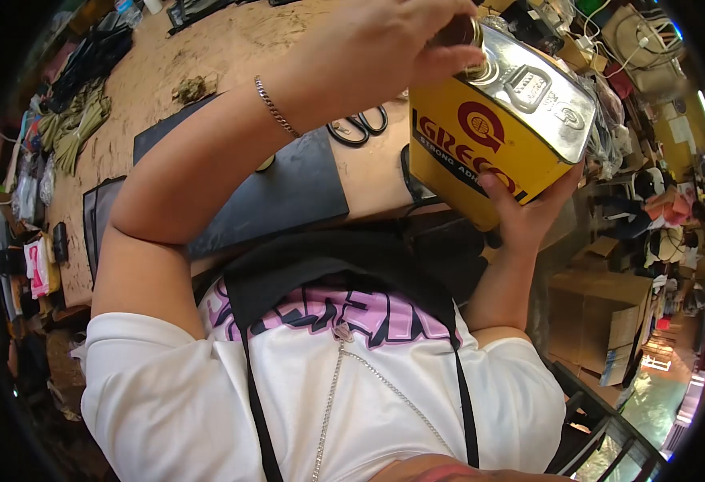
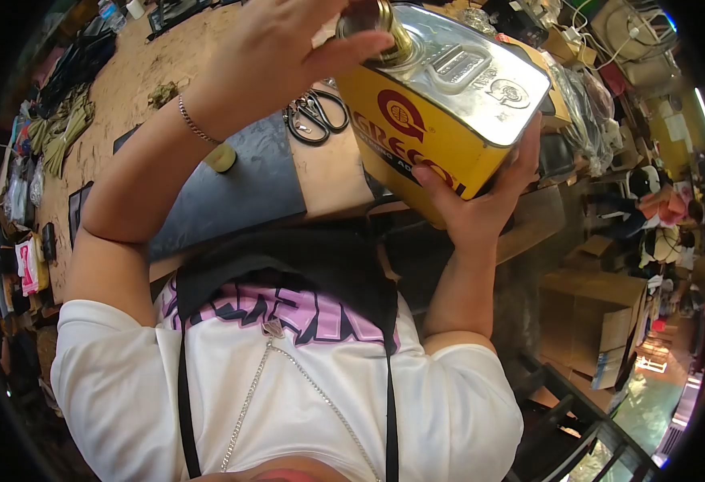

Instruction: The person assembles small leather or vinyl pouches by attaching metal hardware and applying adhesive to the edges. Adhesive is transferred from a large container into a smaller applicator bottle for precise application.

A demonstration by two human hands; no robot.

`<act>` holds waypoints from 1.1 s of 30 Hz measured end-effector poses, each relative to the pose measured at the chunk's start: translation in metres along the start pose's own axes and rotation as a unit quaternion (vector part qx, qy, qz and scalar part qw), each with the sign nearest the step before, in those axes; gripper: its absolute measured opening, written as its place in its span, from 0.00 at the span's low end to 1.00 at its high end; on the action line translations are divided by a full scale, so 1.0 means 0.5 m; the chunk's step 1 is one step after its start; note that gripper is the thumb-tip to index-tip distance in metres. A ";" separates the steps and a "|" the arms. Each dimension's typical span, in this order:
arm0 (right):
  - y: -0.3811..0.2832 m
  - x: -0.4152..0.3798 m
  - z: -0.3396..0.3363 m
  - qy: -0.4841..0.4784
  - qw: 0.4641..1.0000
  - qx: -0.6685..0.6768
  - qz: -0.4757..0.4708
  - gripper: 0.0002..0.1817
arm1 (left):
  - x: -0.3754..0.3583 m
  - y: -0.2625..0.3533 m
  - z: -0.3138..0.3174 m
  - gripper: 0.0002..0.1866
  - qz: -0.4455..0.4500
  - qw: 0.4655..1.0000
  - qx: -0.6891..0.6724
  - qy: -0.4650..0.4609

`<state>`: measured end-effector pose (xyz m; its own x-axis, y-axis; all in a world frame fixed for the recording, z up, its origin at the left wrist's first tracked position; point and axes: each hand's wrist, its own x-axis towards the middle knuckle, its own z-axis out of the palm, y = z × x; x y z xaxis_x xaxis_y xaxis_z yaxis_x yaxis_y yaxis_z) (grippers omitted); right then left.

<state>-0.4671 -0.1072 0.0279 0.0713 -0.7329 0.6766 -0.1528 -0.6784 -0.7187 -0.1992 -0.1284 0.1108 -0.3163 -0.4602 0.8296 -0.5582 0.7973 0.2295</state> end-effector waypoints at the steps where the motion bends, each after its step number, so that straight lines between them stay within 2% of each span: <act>1: -0.014 0.000 0.008 -0.004 1.000 0.008 0.012 0.67 | 0.002 0.000 -0.017 0.18 0.014 0.999 0.041 0.031; 3: -0.026 -0.002 0.021 -0.023 1.000 0.013 0.009 0.68 | 0.006 -0.006 -0.068 0.16 0.043 0.987 0.124 0.091; 5: -0.027 -0.004 0.033 -0.054 0.998 0.002 -0.017 0.68 | -0.013 -0.115 -0.127 0.10 0.004 0.954 0.000 0.299; 6: -0.029 -0.006 0.042 -0.068 0.997 -0.005 -0.031 0.67 | -0.013 -0.071 -0.196 0.09 0.017 0.958 0.036 0.286; 7: -0.031 -0.007 0.050 -0.083 0.995 -0.012 -0.045 0.67 | -0.014 -0.045 -0.264 0.09 -0.011 0.941 -0.027 0.337; 8: -0.032 -0.008 0.055 -0.096 0.993 -0.043 -0.052 0.67 | -0.014 -0.019 -0.332 0.09 -0.031 0.915 -0.093 0.391; 9: -0.033 -0.010 0.063 -0.109 0.989 -0.073 -0.060 0.67 | -0.037 -0.022 -0.381 0.10 -0.086 0.828 -0.254 0.493; 11: -0.037 -0.011 0.077 -0.113 0.987 -0.095 -0.068 0.65 | -0.115 -0.024 -0.477 0.35 -0.188 0.860 -0.162 0.446; 12: -0.040 -0.008 0.081 -0.122 0.982 -0.116 -0.084 0.65 | -0.147 -0.080 -0.528 0.17 -0.101 0.794 -0.142 0.582; 13: -0.042 -0.005 0.085 -0.130 0.977 -0.137 -0.100 0.65 | -0.209 -0.096 -0.571 0.18 -0.144 0.780 -0.143 0.592; 15: -0.042 0.002 0.093 -0.135 0.979 -0.124 -0.091 0.65 | -0.369 -0.139 -0.630 0.20 -0.147 0.764 -0.312 0.545; 17: -0.046 0.012 0.104 -0.144 0.975 -0.130 -0.106 0.65 | -0.472 -0.163 -0.588 0.22 -0.225 0.720 -0.178 0.631; 19: -0.061 0.028 0.121 -0.156 0.965 -0.151 -0.148 0.64 | -0.563 -0.168 -0.515 0.23 -0.362 0.708 -0.105 0.597; 21: -0.076 0.042 0.138 -0.177 0.950 -0.176 -0.187 0.63 | -0.613 -0.168 -0.432 0.22 -0.463 0.689 -0.160 0.534; 23: -0.091 0.060 0.158 -0.197 0.932 -0.194 -0.232 0.62 | -0.633 -0.166 -0.368 0.21 -0.520 0.642 -0.196 0.529; 25: -0.103 0.080 0.177 -0.215 0.912 -0.205 -0.282 0.61 | -0.652 -0.188 -0.316 0.21 -0.523 0.656 -0.133 0.527; 27: -0.109 0.092 0.193 -0.228 0.904 -0.213 -0.292 0.60 | -0.666 -0.198 -0.272 0.22 -0.508 0.702 -0.024 0.499; 29: -0.113 0.103 0.205 -0.239 0.896 -0.218 -0.304 0.59 | -0.651 -0.197 -0.263 0.21 -0.463 0.735 -0.026 0.494; 32: -0.116 0.116 0.220 -0.248 0.887 -0.221 -0.321 0.59 | -0.668 -0.212 -0.268 0.20 -0.486 0.766 0.001 0.421; 33: -0.118 0.119 0.223 -0.249 0.885 -0.224 -0.323 0.59 | -0.671 -0.215 -0.268 0.20 -0.483 0.766 -0.003 0.425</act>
<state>-0.3439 -0.1166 0.0925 0.6951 -0.2076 0.6883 -0.2886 -0.9575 0.0027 0.0695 -0.0074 -0.1241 0.8562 -0.4184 0.3030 -0.2125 0.2494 0.9448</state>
